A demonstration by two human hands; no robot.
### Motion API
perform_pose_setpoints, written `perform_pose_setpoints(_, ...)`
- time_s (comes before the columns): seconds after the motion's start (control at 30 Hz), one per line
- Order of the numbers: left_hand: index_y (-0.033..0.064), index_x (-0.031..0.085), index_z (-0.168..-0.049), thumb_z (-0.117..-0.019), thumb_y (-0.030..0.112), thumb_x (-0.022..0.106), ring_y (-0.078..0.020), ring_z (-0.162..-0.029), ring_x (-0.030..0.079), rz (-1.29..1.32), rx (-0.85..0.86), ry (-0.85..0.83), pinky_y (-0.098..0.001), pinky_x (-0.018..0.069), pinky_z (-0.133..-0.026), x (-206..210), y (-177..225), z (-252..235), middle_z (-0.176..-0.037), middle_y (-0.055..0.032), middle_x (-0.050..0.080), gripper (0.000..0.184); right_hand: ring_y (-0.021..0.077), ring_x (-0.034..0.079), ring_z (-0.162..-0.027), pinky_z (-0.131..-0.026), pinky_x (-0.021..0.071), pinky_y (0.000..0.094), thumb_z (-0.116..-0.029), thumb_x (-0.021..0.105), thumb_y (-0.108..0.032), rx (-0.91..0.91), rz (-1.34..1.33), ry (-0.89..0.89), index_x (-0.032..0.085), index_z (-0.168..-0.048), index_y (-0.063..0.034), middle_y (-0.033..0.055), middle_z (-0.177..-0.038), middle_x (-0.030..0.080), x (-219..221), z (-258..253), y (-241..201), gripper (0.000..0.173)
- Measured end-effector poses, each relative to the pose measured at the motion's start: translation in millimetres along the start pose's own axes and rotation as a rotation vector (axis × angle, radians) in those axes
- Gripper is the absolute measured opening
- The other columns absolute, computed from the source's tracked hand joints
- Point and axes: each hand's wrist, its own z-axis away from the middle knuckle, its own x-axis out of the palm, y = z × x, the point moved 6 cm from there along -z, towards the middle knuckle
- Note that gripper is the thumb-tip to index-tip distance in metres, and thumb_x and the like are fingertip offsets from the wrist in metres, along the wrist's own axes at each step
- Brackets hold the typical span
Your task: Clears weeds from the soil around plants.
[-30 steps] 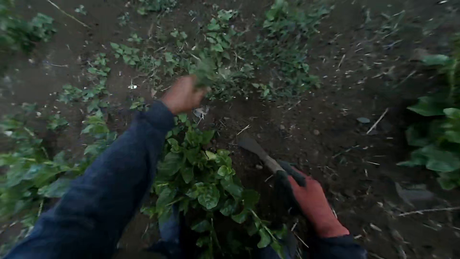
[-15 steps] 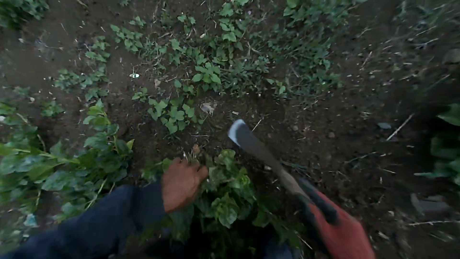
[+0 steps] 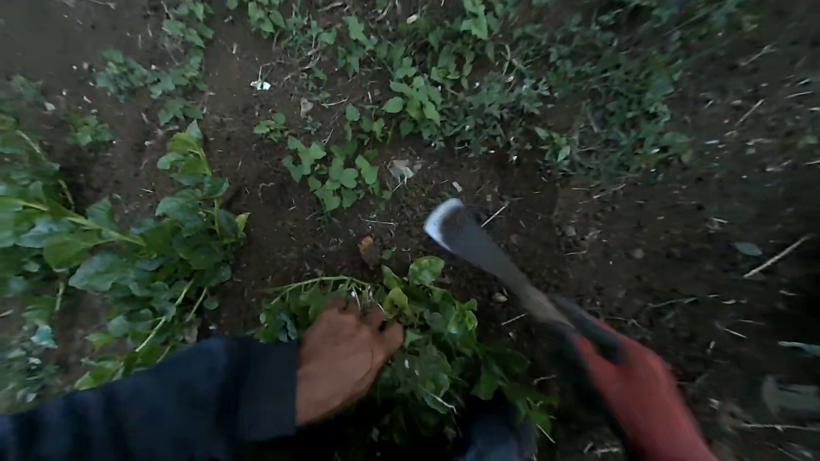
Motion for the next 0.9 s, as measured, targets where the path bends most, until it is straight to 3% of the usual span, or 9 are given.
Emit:
perform_pose_setpoints(0.07, 0.0105, 0.064, -0.120, -0.0930, 0.018, 0.070, -0.0425, -0.092, 0.069, -0.005, 0.012, 0.013, -0.0568, 0.0561, -0.079, -1.8, 2.8, -0.3, -0.110, -0.0192, 0.068, 0.029, 0.0268, 0.071, -0.103, -0.091, 0.0564, 0.0537, -0.1029, 0.057, -0.025, -0.104, 0.076, -0.039, 0.064, -0.140, -0.0143, 0.0140, -0.121, 0.072, 27.1, -37.4, -21.8, 0.039)
perform_pose_setpoints(0.27, 0.0124, 0.063, -0.119, -0.0929, 0.018, 0.070, -0.0394, -0.088, 0.069, 0.059, 0.010, 0.081, -0.0548, 0.0568, -0.077, -4.6, -3.9, 1.2, -0.110, -0.0174, 0.068, 0.028, 0.0183, 0.070, -0.083, -0.073, 0.0597, 0.0457, -0.1014, 0.058, -0.029, -0.126, 0.186, -0.158, 0.064, -0.139, -0.0171, 0.0099, -0.114, 0.073, -39.5, -38.0, -35.1, 0.040)
perform_pose_setpoints(0.43, 0.0101, 0.060, -0.125, -0.0958, 0.018, 0.067, -0.0398, -0.089, 0.069, 0.206, -0.019, 0.048, -0.0562, 0.0562, -0.072, -21.6, -14.7, -5.4, -0.118, -0.0181, 0.065, 0.031, 0.0279, 0.069, -0.112, -0.099, 0.0528, 0.0543, -0.1028, 0.059, -0.024, -0.208, 0.270, -0.337, 0.068, -0.135, -0.0163, 0.0127, -0.123, 0.072, 58.6, -69.5, -79.1, 0.034)
perform_pose_setpoints(0.53, 0.0098, 0.060, -0.124, -0.0930, 0.016, 0.069, -0.0381, -0.089, 0.069, 0.347, -0.060, 0.070, -0.0558, 0.0559, -0.068, -21.6, -32.7, 3.7, -0.125, -0.0160, 0.064, 0.032, 0.0177, 0.072, -0.091, -0.081, 0.0602, 0.0452, -0.1006, 0.059, -0.029, -0.118, 0.145, -0.236, 0.066, -0.137, -0.0198, 0.0063, -0.114, 0.074, 18.1, -48.8, -59.0, 0.038)
perform_pose_setpoints(0.63, 0.0099, 0.061, -0.123, -0.0940, 0.014, 0.066, -0.0356, -0.091, 0.070, 0.435, -0.082, 0.112, -0.0558, 0.0566, -0.070, -19.0, -51.1, 3.8, -0.126, -0.0138, 0.064, 0.030, 0.0159, 0.064, -0.064, -0.056, 0.0569, 0.0400, -0.1022, 0.058, -0.030, 0.029, 0.021, -0.136, 0.061, -0.142, -0.0161, 0.0079, -0.097, 0.072, -20.0, -29.9, -40.5, 0.042)
perform_pose_setpoints(0.7, 0.0077, 0.061, -0.131, -0.0989, 0.016, 0.062, -0.0363, -0.103, 0.069, 0.507, -0.084, 0.129, -0.0586, 0.0556, -0.084, -27.4, -62.5, -7.0, -0.129, -0.0158, 0.066, 0.033, 0.0172, 0.068, -0.077, -0.068, 0.0588, 0.0432, -0.1027, 0.058, -0.031, -0.011, 0.033, -0.083, 0.065, -0.139, -0.0180, 0.0086, -0.106, 0.073, 20.1, -52.5, -52.7, 0.039)
perform_pose_setpoints(0.77, 0.0019, 0.057, -0.138, -0.1047, 0.020, 0.056, -0.0384, -0.117, 0.065, 0.554, -0.058, 0.128, -0.0603, 0.0500, -0.099, -43.5, -78.0, -30.6, -0.131, -0.0214, 0.065, 0.038, 0.0214, 0.069, -0.111, -0.098, 0.0547, 0.0463, -0.1039, 0.056, -0.024, -0.144, 0.055, -0.104, 0.064, -0.139, -0.0124, 0.0119, -0.125, 0.071, 75.8, -82.2, -86.3, 0.038)
perform_pose_setpoints(0.8, -0.0010, 0.056, -0.139, -0.1069, 0.022, 0.053, -0.0393, -0.120, 0.064, 0.555, -0.045, 0.115, -0.0600, 0.0485, -0.102, -50.4, -87.6, -41.8, -0.129, -0.0241, 0.065, 0.039, 0.0266, 0.067, -0.117, -0.103, 0.0511, 0.0502, -0.1033, 0.056, -0.021, -0.197, 0.076, -0.105, 0.064, -0.139, -0.0088, 0.0159, -0.127, 0.070, 91.9, -89.7, -100.6, 0.038)
perform_pose_setpoints(0.9, -0.0030, 0.060, -0.132, -0.1097, 0.027, 0.048, -0.0389, -0.115, 0.065, 0.583, -0.030, 0.049, -0.0582, 0.0493, -0.101, -48.9, -105.0, -58.4, -0.120, -0.0255, 0.067, 0.039, 0.0221, 0.071, -0.107, -0.095, 0.0569, 0.0491, -0.1021, 0.058, -0.025, -0.191, 0.130, -0.094, 0.065, -0.139, -0.0144, 0.0106, -0.124, 0.072, 71.4, -68.1, -93.6, 0.039)
